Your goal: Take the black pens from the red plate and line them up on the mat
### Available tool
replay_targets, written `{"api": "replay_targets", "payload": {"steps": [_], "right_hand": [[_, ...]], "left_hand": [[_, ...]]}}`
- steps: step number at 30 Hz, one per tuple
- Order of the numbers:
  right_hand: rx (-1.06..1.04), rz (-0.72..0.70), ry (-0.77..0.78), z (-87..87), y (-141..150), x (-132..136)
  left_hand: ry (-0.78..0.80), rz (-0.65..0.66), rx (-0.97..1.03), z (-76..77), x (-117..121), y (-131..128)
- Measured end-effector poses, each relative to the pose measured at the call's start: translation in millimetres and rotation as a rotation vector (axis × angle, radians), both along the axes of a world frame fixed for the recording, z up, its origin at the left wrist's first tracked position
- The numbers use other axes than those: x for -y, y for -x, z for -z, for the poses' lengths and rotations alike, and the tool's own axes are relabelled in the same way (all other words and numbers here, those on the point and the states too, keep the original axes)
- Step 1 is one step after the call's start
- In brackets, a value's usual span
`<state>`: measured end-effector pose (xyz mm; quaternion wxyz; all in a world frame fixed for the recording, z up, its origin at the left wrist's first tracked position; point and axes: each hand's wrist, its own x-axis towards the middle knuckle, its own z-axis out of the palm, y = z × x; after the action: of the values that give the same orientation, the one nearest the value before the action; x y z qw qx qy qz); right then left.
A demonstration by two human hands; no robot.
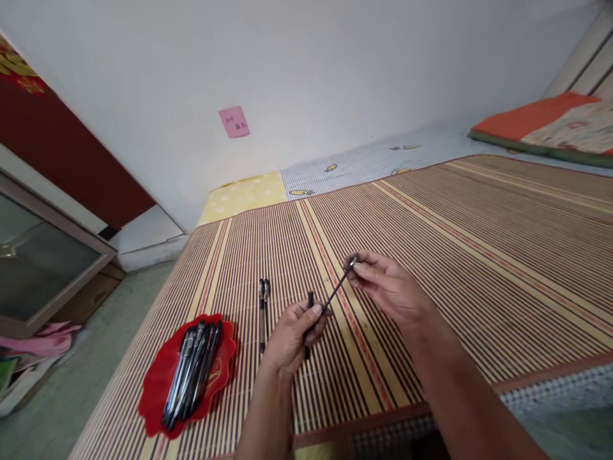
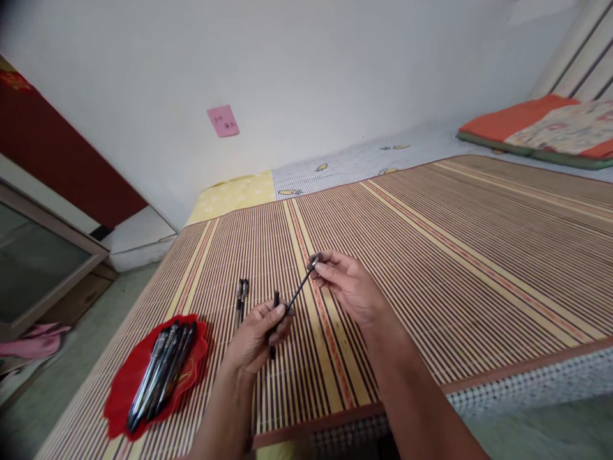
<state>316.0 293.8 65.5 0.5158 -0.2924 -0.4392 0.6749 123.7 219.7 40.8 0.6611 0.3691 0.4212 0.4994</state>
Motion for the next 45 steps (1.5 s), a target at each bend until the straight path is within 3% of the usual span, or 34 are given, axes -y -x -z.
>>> {"api": "replay_targets", "payload": {"steps": [3, 7, 14, 23, 26, 30, 33, 39, 45], "right_hand": [[0.013, -0.011, -0.030, -0.4, -3, 0], [0.056, 0.017, -0.052, -4.3, 0, 1], [0.054, 0.028, -0.076, -5.3, 10, 3], [0.135, 0.286, -0.086, 5.5, 29, 3], [0.136, 0.354, -0.093, 7.3, 29, 2], [0.239, 0.198, -0.078, 11.4, 34, 5], [0.328, 0.107, -0.083, 16.8, 45, 9], [0.433, 0.163, -0.140, 28.3, 54, 10], [0.542, 0.189, -0.235, 34.6, 59, 11]], "left_hand": [[0.008, 0.007, 0.014, -0.7, 0, -2], [-0.027, -0.112, 0.015, 0.6, -1, -7], [-0.047, -0.192, 0.014, 6.7, -3, -9], [-0.055, -0.146, 0.059, 2.5, -1, -18], [-0.029, -0.203, 0.092, 1.0, -1, -18], [0.003, -0.257, 0.073, 3.7, -4, -14], [-0.050, -0.233, -0.063, 6.9, -6, -15], [-0.304, -0.223, -0.478, 9.6, -6, -22], [-0.301, -0.183, -0.706, 7.1, -5, -10]]}}
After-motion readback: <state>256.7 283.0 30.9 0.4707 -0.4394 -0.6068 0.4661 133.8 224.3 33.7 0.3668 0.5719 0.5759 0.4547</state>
